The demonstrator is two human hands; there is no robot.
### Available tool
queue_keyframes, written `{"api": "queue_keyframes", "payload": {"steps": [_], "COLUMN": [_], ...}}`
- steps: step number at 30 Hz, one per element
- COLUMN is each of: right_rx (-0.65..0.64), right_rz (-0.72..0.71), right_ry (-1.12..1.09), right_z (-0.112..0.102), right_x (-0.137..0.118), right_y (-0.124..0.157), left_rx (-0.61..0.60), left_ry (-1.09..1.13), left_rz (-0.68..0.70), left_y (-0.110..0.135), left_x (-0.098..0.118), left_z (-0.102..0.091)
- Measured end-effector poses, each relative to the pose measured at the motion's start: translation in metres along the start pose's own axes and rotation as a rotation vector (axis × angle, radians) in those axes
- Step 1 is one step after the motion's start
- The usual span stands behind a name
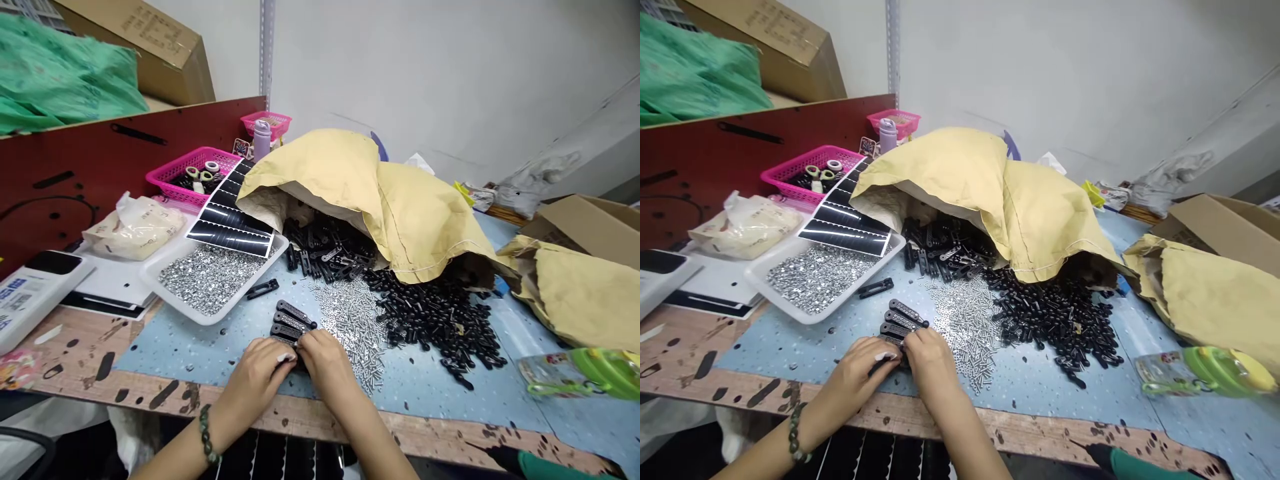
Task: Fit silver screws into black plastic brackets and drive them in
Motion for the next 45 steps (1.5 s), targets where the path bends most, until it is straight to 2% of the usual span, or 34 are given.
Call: {"api": "queue_keyframes", "payload": {"steps": [4,6,7,9,10,12,13,15,17,20,22,25,27,30,34,36,38,42,45], "right_rx": [0.081,0.144,0.210,0.448,0.680,1.200,1.347,1.398,1.229,0.777,0.529,0.318,0.233,0.197,0.218,0.188,0.124,-0.011,-0.041], "right_rz": [0.048,0.023,-0.010,-0.083,-0.125,-0.037,0.055,0.185,0.291,0.421,0.429,0.344,0.319,0.317,0.251,0.201,0.169,0.166,0.164], "right_ry": [-0.226,-0.285,-0.265,-0.143,-0.034,0.110,0.118,0.031,-0.140,-0.277,-0.234,-0.066,0.049,0.096,-0.143,-0.266,-0.283,-0.105,0.011], "right_z": [-0.008,-0.022,-0.036,-0.078,-0.108,-0.158,-0.172,-0.183,-0.174,-0.129,-0.096,-0.061,-0.047,-0.041,-0.039,-0.030,-0.017,0.006,0.010], "right_x": [0.011,0.005,-0.001,-0.017,-0.028,-0.035,-0.032,-0.018,0.007,0.042,0.053,0.056,0.058,0.061,0.044,0.030,0.019,0.013,0.017], "right_y": [0.006,0.020,0.031,0.067,0.095,0.162,0.187,0.207,0.196,0.151,0.122,0.082,0.062,0.048,0.040,0.032,0.023,0.007,0.001], "left_rx": [-0.012,-0.011,-0.006,0.000,-0.002,-0.023,-0.043,-0.067,-0.062,-0.042,-0.060,-0.106,-0.134,-0.187,-0.303,-0.333,-0.341,-0.352,-0.333], "left_ry": [-0.108,-0.150,-0.165,-0.185,-0.187,-0.174,-0.164,-0.149,-0.146,-0.160,-0.187,-0.257,-0.304,-0.356,-0.407,-0.432,-0.451,-0.444,-0.424], "left_rz": [0.114,0.167,0.184,0.201,0.203,0.202,0.201,0.185,0.147,0.081,0.065,0.071,0.072,0.084,0.177,0.190,0.171,0.150,0.143], "left_y": [0.000,0.000,0.000,0.000,0.000,0.001,0.002,0.004,0.004,0.001,-0.004,-0.014,-0.022,-0.030,-0.030,-0.029,-0.028,-0.026,-0.024], "left_x": [0.014,0.020,0.022,0.023,0.022,0.021,0.019,0.015,0.009,-0.001,-0.005,-0.007,-0.011,-0.020,-0.029,-0.033,-0.036,-0.035,-0.034], "left_z": [0.008,0.011,0.012,0.012,0.013,0.014,0.015,0.015,0.010,0.001,-0.002,-0.004,-0.004,-0.001,0.014,0.020,0.023,0.026,0.026]}}
Point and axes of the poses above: each hand's wrist, its own y-axis away from the middle knuckle, its own z-axis out of the palm, x = y × z, the point moved 9 cm from there along -y, towards the middle knuckle, and after that the axes turned 15 degrees about -y, right-handed, at the moved point
